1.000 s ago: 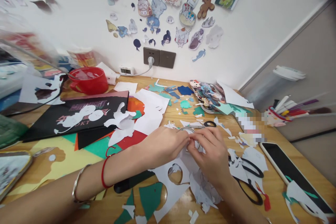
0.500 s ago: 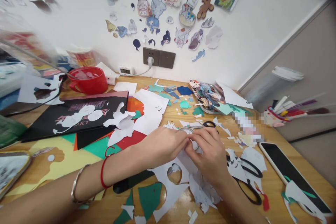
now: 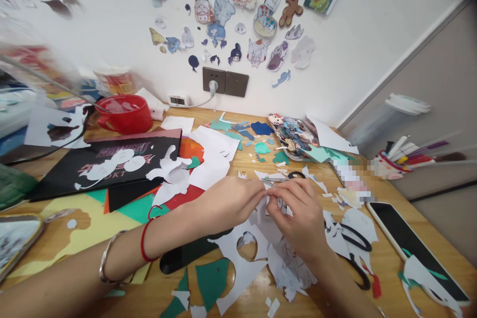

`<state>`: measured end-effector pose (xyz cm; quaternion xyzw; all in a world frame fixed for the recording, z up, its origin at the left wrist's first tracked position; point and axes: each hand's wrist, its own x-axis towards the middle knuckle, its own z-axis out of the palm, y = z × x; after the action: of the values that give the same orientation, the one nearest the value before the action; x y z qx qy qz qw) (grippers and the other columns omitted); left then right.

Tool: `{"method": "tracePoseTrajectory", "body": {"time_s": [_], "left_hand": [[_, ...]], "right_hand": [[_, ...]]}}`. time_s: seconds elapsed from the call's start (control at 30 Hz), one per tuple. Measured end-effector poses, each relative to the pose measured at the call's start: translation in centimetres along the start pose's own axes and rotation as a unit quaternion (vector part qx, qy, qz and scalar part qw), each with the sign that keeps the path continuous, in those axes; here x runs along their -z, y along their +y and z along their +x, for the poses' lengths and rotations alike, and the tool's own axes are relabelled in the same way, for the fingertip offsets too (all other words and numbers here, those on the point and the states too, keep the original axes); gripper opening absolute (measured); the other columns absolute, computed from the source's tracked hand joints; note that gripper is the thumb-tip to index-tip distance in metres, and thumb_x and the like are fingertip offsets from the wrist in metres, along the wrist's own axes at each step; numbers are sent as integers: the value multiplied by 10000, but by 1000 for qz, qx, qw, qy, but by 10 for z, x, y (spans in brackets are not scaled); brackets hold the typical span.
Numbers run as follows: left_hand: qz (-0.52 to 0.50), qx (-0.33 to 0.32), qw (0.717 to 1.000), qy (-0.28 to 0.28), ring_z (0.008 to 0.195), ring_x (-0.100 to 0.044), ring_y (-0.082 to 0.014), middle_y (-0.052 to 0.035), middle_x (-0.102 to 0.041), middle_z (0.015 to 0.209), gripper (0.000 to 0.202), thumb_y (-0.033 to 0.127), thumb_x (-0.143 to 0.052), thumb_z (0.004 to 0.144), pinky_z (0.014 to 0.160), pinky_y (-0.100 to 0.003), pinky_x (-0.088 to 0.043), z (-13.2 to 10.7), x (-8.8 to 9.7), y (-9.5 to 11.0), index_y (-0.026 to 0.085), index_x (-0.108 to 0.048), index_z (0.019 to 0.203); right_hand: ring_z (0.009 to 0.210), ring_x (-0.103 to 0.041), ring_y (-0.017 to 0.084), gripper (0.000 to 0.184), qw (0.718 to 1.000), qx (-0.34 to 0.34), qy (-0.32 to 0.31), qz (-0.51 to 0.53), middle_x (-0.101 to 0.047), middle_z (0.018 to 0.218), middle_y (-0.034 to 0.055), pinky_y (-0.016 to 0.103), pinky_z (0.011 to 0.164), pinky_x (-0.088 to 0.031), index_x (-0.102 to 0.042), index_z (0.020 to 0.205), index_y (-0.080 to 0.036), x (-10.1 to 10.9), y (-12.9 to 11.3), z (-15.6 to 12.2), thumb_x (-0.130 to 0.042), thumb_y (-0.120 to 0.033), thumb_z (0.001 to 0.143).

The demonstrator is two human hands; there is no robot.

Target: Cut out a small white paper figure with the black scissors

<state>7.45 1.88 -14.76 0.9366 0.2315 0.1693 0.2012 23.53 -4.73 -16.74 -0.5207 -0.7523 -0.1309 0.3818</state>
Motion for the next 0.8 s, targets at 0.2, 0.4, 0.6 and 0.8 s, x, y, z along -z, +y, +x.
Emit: {"method": "tracePoseTrajectory", "body": {"time_s": [0.2,0.4,0.6,0.8], "left_hand": [[-59,10,998,8,599,-541,-103,4,-579,661,235,198,-358,920,566,-198,-383,2,0,-2,149,-532,771],[-89,19,996,11,593,-533,-103,9,-568,652,244,216,-354,924,572,-211,-374,1,2,-2,153,-512,749],[-128,41,991,15,610,-536,-118,5,-579,653,239,210,-369,912,598,-239,-373,2,12,-1,156,-514,729],[-237,70,968,37,632,-567,-125,-4,-614,670,225,236,-373,916,620,-248,-403,3,22,1,159,-544,793]], "right_hand": [[763,-470,167,35,1000,-1,-4,10,-612,720,46,327,717,-426,-614,764,-123,0,-1,0,-587,-102,758],[769,-479,173,76,1000,-24,-10,-10,-620,733,46,332,735,-417,-616,759,-128,1,3,1,-549,-113,792],[766,-489,209,126,972,-98,55,-206,-641,729,57,363,749,-403,-610,697,-148,15,34,1,-533,-180,791],[819,-482,231,179,981,-97,19,-166,-648,796,50,400,768,-386,-679,786,-194,16,58,-1,-507,-148,767]]}}
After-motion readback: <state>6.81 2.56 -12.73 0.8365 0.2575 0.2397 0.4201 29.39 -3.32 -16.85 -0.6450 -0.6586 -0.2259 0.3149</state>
